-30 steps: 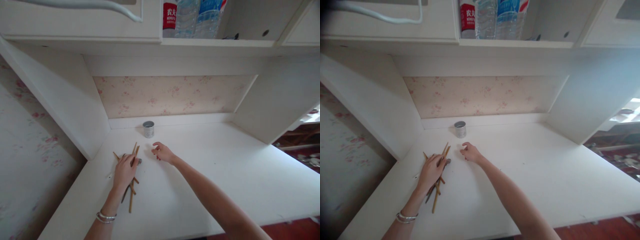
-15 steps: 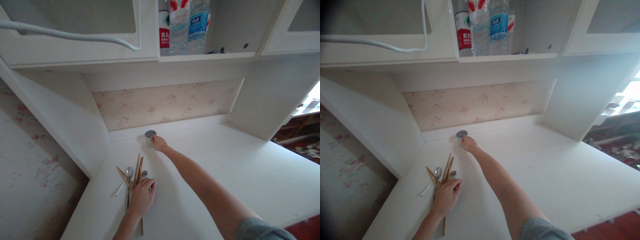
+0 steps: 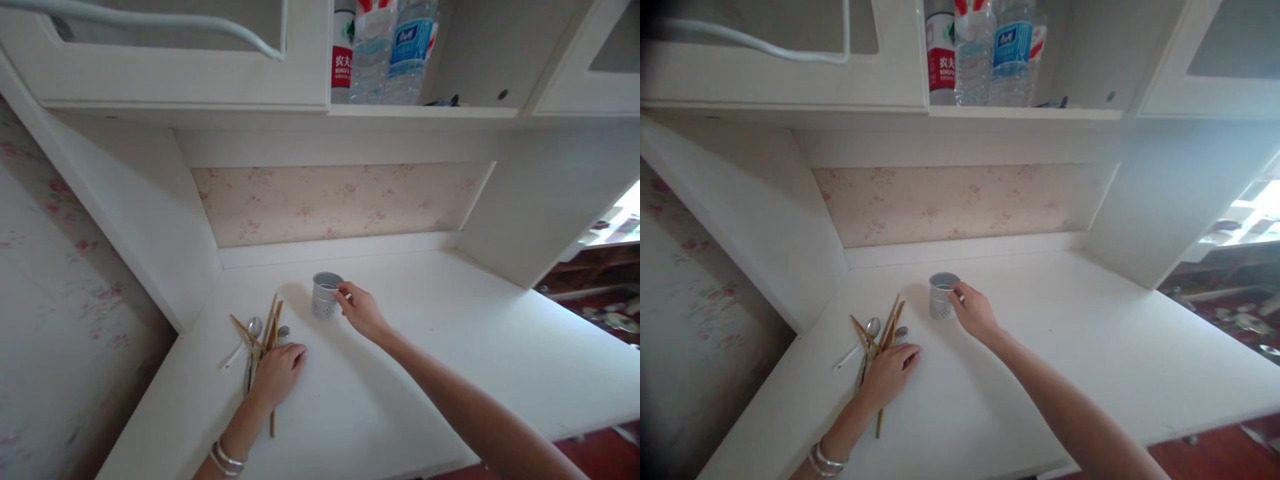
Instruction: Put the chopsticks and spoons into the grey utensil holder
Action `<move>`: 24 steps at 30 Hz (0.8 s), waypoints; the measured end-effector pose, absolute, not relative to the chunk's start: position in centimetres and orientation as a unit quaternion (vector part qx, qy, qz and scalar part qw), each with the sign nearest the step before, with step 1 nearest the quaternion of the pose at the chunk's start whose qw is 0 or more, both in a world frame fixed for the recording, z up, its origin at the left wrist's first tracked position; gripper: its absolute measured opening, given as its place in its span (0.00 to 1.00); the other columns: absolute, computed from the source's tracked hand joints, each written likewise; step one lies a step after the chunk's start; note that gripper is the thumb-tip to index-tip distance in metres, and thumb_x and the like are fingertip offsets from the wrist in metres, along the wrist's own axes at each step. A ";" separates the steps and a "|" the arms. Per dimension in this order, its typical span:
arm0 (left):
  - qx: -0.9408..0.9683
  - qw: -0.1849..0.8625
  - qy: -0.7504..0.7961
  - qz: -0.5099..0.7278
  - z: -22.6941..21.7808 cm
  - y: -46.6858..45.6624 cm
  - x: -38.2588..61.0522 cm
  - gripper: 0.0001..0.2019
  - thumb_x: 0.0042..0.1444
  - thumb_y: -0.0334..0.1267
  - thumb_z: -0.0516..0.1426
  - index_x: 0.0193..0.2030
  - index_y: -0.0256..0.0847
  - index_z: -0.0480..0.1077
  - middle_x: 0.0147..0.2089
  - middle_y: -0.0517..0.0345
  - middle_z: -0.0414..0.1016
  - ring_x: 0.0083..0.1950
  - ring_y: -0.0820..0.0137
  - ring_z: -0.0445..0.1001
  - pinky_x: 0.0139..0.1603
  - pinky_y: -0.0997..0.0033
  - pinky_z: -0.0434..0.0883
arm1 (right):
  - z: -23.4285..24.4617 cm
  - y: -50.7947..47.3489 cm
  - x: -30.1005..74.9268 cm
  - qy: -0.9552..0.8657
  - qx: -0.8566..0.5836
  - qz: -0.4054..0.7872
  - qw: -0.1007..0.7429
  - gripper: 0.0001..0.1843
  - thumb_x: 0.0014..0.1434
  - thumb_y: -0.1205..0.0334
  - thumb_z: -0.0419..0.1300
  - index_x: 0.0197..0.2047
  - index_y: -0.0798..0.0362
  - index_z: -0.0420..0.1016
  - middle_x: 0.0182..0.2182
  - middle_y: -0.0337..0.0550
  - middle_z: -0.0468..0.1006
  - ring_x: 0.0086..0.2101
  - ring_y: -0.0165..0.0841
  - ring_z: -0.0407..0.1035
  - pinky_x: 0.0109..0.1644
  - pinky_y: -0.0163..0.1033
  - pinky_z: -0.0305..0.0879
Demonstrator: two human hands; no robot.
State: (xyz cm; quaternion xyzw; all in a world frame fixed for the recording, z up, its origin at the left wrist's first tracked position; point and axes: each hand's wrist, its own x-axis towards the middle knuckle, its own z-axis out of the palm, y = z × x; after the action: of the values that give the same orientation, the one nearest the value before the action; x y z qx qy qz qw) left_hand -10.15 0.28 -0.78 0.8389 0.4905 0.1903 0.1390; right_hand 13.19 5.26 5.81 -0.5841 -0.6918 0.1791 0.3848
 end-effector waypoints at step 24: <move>0.800 0.128 0.522 0.266 -0.8 -0.2 -9.8 0.15 0.64 0.44 0.48 0.40 0.45 0.76 0.34 0.61 0.80 0.34 0.72 0.77 0.39 0.74 0.69 | -2.8 -1.7 18.5 -0.470 -0.596 0.307 0.574 0.22 0.62 0.44 0.51 0.46 0.53 0.71 0.22 0.35 0.69 0.20 0.29 0.62 0.23 0.33 0.59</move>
State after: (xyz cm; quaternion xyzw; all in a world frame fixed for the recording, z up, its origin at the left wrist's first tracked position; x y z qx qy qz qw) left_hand -9.80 -0.23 -0.79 0.7999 0.5224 0.2662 0.1278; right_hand 18.52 -1.70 -2.76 -0.5963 -0.4695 0.3074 0.5741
